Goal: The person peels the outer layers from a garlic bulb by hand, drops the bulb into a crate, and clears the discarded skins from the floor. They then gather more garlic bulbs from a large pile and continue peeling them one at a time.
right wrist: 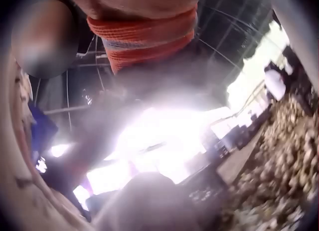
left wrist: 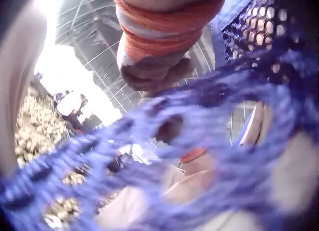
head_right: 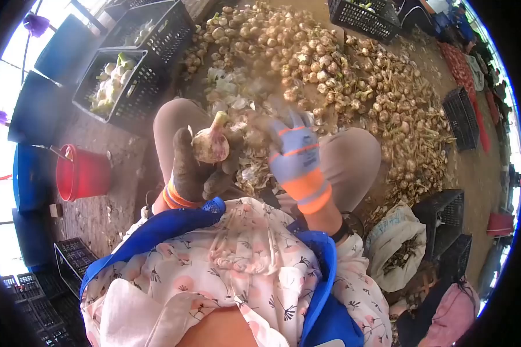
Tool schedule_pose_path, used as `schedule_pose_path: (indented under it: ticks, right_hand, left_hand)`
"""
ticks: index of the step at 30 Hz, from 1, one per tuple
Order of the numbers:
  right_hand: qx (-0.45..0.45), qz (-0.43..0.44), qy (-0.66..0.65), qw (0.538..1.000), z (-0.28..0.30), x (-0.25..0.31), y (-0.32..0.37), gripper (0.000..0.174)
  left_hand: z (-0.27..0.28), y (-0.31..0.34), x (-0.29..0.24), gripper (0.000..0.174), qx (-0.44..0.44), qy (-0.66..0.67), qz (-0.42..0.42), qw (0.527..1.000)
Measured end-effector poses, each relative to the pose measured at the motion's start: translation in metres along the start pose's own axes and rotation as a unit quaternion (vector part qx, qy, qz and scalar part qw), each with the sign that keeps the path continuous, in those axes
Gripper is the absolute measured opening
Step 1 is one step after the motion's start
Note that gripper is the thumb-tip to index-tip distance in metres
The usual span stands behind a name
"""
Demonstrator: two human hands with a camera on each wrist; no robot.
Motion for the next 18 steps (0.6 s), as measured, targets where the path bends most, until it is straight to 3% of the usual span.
schedule_pose_path:
  ticks: [1, 2, 5, 6, 7, 9, 10, 11, 13, 14, 18]
  right_hand:
    - [-0.056, -0.059, -0.351, 0.933, -0.001, 0.001, 0.003, 0.025]
    - [-0.107, -0.111, -0.654, 0.74, -0.004, 0.006, 0.004, 0.018]
    - [-0.069, -0.062, -0.666, 0.74, 0.001, 0.025, -0.013, 0.017]
    - [-0.101, -0.097, -0.717, 0.683, -0.007, 0.025, -0.011, 0.019]
    - [-0.101, -0.098, -0.716, 0.684, -0.006, 0.024, -0.011, 0.019]
    - [-0.04, -0.063, -0.666, 0.742, -0.008, 0.027, -0.014, 0.021]
    - [0.004, -0.06, -0.652, 0.756, -0.009, 0.024, -0.013, 0.023]
    - [0.007, -0.06, -0.653, 0.755, -0.009, 0.021, -0.012, 0.023]
    - [0.041, -0.055, -0.707, 0.704, -0.014, 0.022, -0.01, 0.026]
    - [0.042, -0.055, -0.707, 0.704, -0.015, 0.022, -0.01, 0.026]
    - [-0.065, -0.068, -0.716, 0.692, -0.022, 0.012, -0.009, 0.024]
  left_hand:
    - [-0.001, -0.002, 0.001, 0.067, -0.006, -0.026, -0.005, 1.0]
    - [-0.001, -0.003, 0.002, 0.066, -0.01, -0.052, -0.01, 0.999]
    - [0.003, 0.0, 0.001, 0.056, -0.02, -0.151, -0.034, 0.988]
    - [-0.016, 0.007, -0.006, 0.049, -0.158, -0.151, -0.147, 0.965]
    - [-0.014, 0.009, -0.008, 0.049, -0.156, -0.15, -0.147, 0.965]
    - [-0.008, 0.01, -0.003, 0.065, -0.125, -0.173, -0.037, 0.976]
    - [-0.013, 0.011, -0.004, 0.06, -0.113, -0.168, -0.058, 0.978]
    - [-0.013, 0.012, -0.006, 0.06, -0.116, -0.167, -0.058, 0.977]
    - [-0.017, 0.009, 0.002, 0.057, -0.049, -0.113, 0.041, 0.992]
    - [-0.012, 0.006, 0.005, 0.058, -0.052, -0.061, 0.032, 0.996]
    - [-0.008, 0.0, 0.006, 0.058, -0.075, -0.053, 0.044, 0.995]
Point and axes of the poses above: each hand's wrist, its own y-axis away from the middle knuckle, its own z-axis out of the back of the hand, x = y × z, the point moved 6 cm from there along -y, towards the middle knuckle, and after that the axes turned 14 degrees about z, right-handed, at the moved point
